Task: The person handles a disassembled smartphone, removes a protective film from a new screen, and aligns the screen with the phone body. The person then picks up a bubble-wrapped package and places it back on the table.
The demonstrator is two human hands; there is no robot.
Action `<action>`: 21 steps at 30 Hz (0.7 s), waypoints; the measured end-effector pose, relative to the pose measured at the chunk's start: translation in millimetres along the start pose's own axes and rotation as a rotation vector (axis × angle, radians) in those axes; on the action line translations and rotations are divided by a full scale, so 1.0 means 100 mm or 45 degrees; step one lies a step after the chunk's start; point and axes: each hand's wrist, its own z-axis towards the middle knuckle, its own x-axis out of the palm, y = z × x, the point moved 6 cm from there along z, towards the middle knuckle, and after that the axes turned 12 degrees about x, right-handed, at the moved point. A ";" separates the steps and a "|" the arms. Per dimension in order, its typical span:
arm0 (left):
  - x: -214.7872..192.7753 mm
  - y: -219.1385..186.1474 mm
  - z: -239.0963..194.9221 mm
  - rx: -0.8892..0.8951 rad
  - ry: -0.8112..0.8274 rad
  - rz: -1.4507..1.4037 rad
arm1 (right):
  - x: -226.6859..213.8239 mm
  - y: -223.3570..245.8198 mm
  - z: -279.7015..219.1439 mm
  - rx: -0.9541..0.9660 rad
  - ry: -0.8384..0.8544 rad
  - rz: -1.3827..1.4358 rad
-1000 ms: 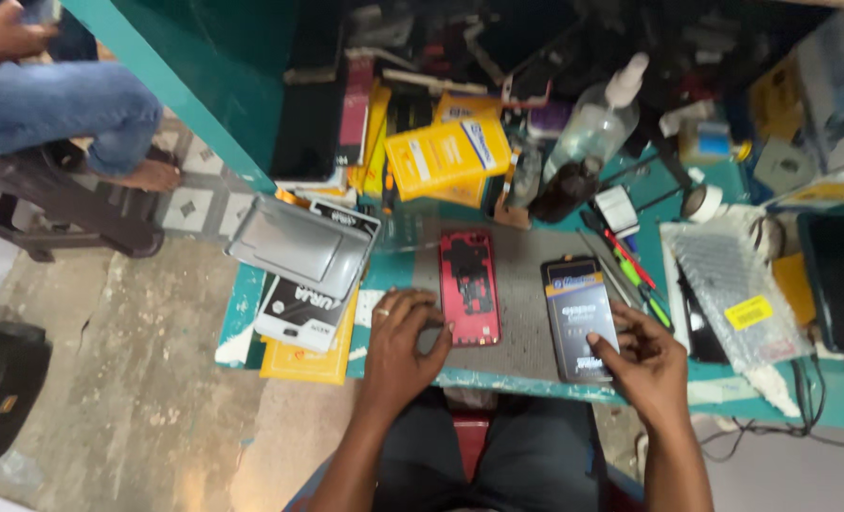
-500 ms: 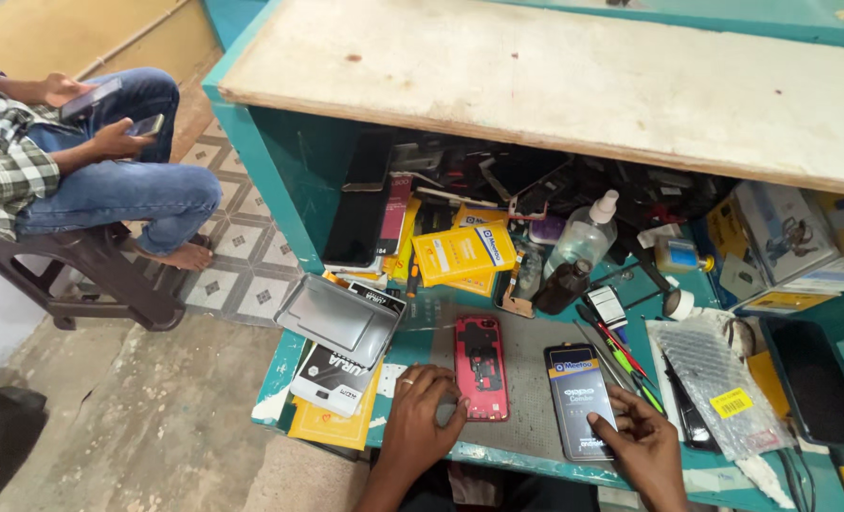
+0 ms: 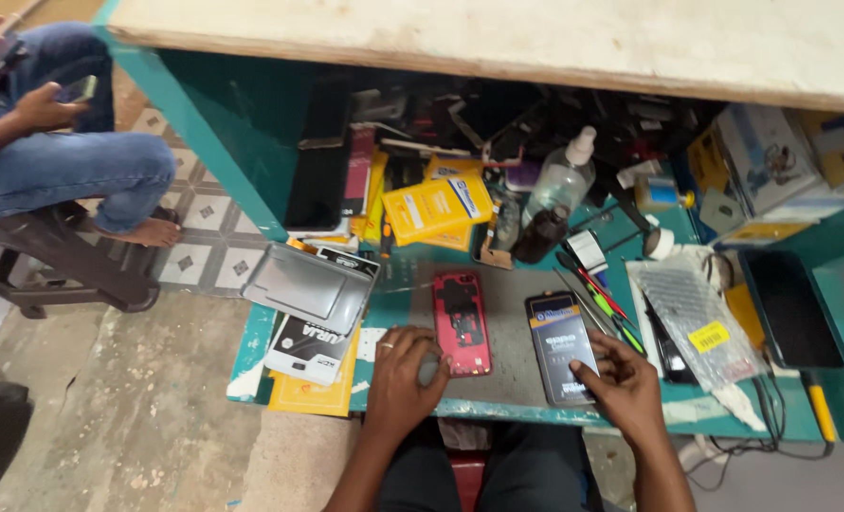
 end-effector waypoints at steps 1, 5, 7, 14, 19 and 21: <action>0.00 -0.01 0.01 0.001 -0.001 0.005 | 0.01 0.02 -0.01 -0.010 0.002 -0.004; 0.01 -0.02 0.02 -0.016 0.018 -0.025 | 0.01 0.06 -0.05 -0.011 0.003 -0.008; 0.02 -0.02 0.03 -0.006 0.016 -0.007 | 0.02 0.07 -0.06 -0.003 0.006 0.002; 0.05 -0.03 0.03 -0.018 0.031 0.026 | 0.03 0.12 -0.09 -0.011 -0.008 -0.011; 0.07 -0.02 0.03 -0.023 0.038 0.041 | 0.03 0.14 -0.11 -0.017 -0.010 -0.030; 0.07 -0.02 0.04 -0.025 0.039 0.043 | 0.03 0.16 -0.12 -0.025 -0.014 -0.051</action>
